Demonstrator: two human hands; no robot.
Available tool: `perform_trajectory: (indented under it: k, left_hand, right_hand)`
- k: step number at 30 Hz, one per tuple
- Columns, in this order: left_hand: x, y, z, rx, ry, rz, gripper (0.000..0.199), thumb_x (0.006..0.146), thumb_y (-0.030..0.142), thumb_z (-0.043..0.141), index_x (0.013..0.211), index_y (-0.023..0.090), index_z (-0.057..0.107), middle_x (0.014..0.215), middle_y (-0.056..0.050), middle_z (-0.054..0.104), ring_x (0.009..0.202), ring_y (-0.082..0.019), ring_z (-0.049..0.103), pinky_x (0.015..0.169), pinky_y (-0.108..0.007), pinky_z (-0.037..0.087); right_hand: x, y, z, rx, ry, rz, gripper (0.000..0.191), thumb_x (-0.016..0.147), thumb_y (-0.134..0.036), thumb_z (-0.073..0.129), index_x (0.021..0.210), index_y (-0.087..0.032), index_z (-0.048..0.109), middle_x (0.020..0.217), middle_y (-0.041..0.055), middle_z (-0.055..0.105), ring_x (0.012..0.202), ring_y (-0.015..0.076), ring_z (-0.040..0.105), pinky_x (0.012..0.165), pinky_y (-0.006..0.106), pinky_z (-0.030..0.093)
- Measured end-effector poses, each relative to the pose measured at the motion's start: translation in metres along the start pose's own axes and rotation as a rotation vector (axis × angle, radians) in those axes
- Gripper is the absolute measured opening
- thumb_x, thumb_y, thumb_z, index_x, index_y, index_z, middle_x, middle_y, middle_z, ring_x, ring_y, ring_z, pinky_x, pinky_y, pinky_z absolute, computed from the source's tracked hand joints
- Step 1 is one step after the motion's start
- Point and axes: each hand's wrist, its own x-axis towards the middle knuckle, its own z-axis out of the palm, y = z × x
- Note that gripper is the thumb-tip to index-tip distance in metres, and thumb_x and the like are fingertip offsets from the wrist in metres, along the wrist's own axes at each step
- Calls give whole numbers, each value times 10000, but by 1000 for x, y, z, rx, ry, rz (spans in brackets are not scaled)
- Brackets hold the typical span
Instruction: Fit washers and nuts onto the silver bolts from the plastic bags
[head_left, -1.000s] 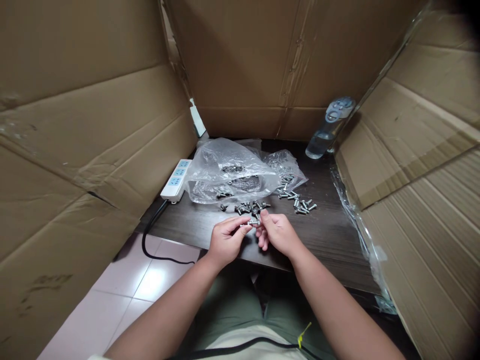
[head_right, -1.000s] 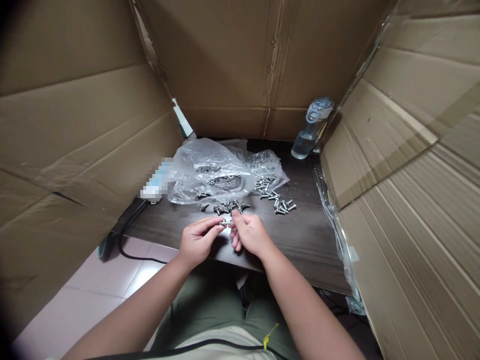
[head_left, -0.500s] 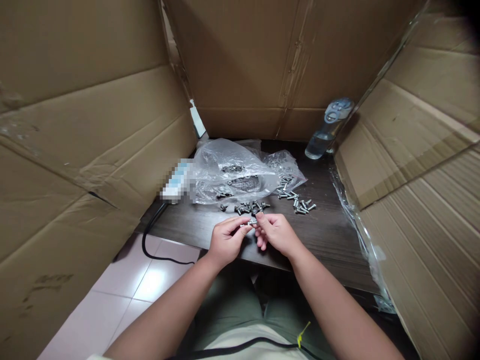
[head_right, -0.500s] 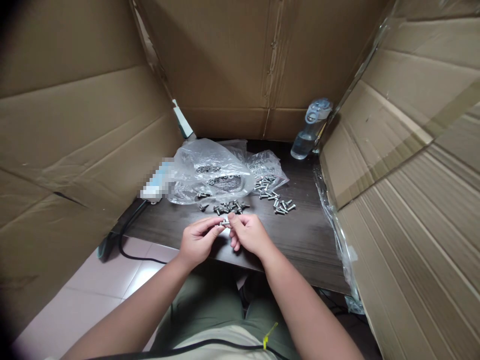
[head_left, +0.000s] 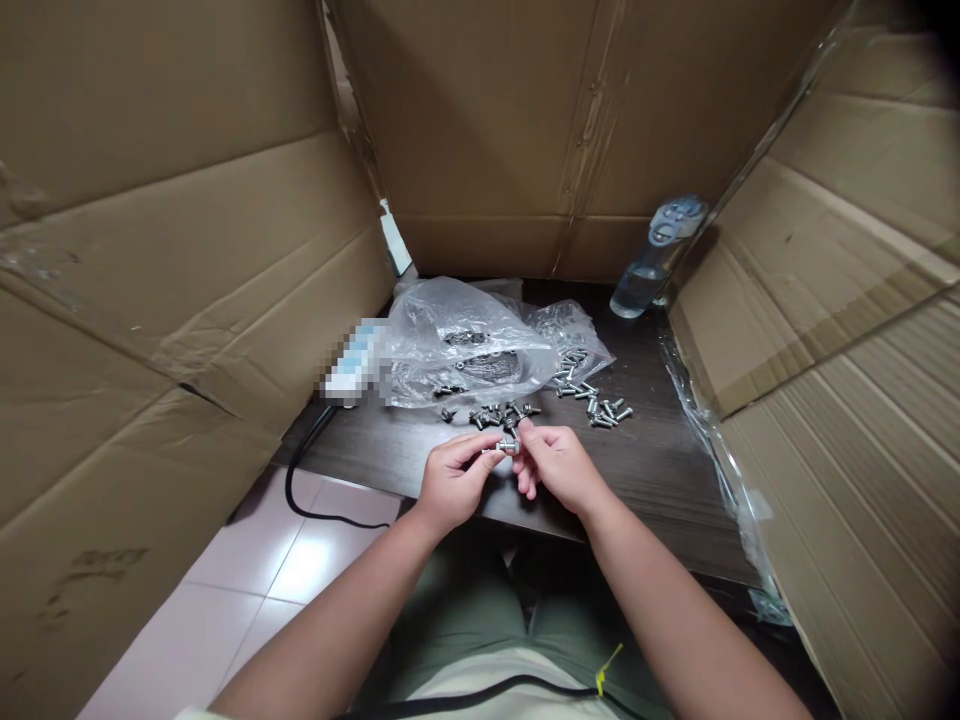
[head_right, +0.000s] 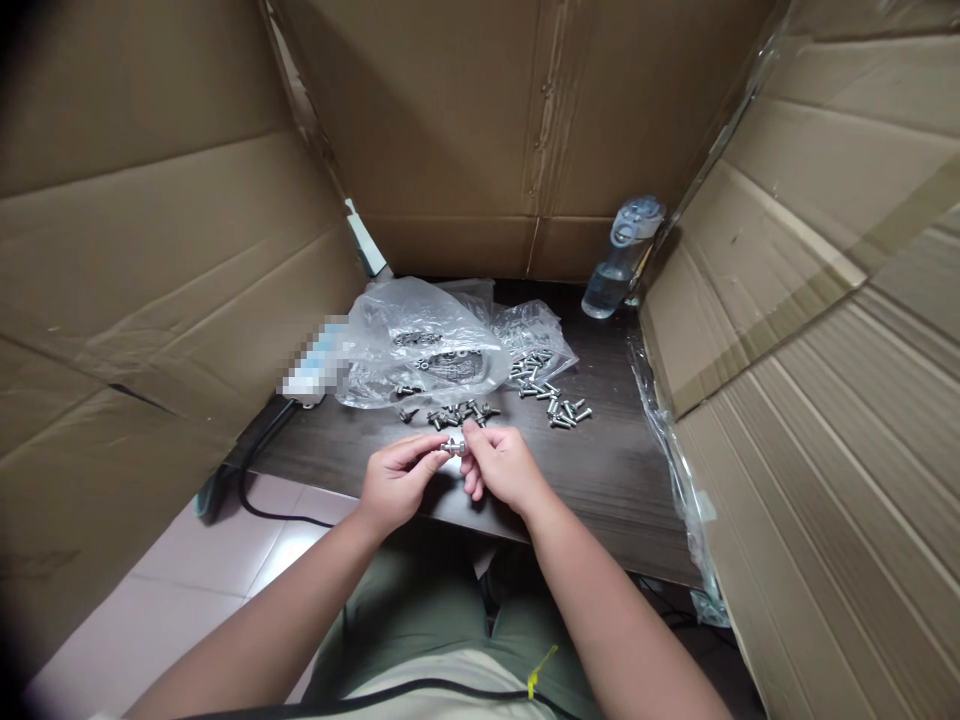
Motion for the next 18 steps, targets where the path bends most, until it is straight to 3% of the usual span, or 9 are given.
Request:
perform_trajectory:
  k: [4,7,11,14,16,18]
  left_hand:
    - [2,2,-1,-11,40,-50,140,749,205,670,867,195,746,861,-56,740,792,-180,688,739,-275,551]
    - [3,3,-2,-35,33,-57,145,755,209,666,877,195,744,873,-54,739,798,-178,687,746,-273,548]
    - [1,0,0,-26,-17,-20,140,766,199,659,877,201,744,862,-45,739,788,-167,684,730,-256,542]
    - [1,-1,1,-9,-35,-9,132,767,188,656,866,194,745,852,-45,739,780,-162,683,725,-249,541]
    - [1,-1,1,-8,-21,-19,135,762,181,660,868,187,744,853,-48,740,781,-161,684,729,-247,542]
    - [2,1,1,-16,4,-40,139,754,179,667,871,184,743,854,-47,741,779,-161,686,727,-246,544]
  right_hand:
    - [-3,-4,-1,98,-10,-70,349,705,-442,723,873,-152,628,675,2,633,511,125,617,473,245,522]
    - [-6,-7,-1,107,-63,-125,369,649,-327,787,948,-167,642,735,8,663,582,132,635,574,275,544]
    - [-4,-5,0,4,-22,-106,293,727,-413,712,785,-132,653,589,2,621,459,110,581,444,221,486]
    - [-2,0,-1,-106,14,-50,458,815,-537,560,619,-124,583,475,-4,551,353,88,513,344,186,403]
    - [-1,1,-1,-87,35,-31,455,814,-557,546,671,-127,588,515,-1,567,370,99,537,347,194,422]
    - [-1,0,-1,-6,20,-57,362,764,-495,646,839,-142,613,629,1,612,459,120,598,419,229,494]
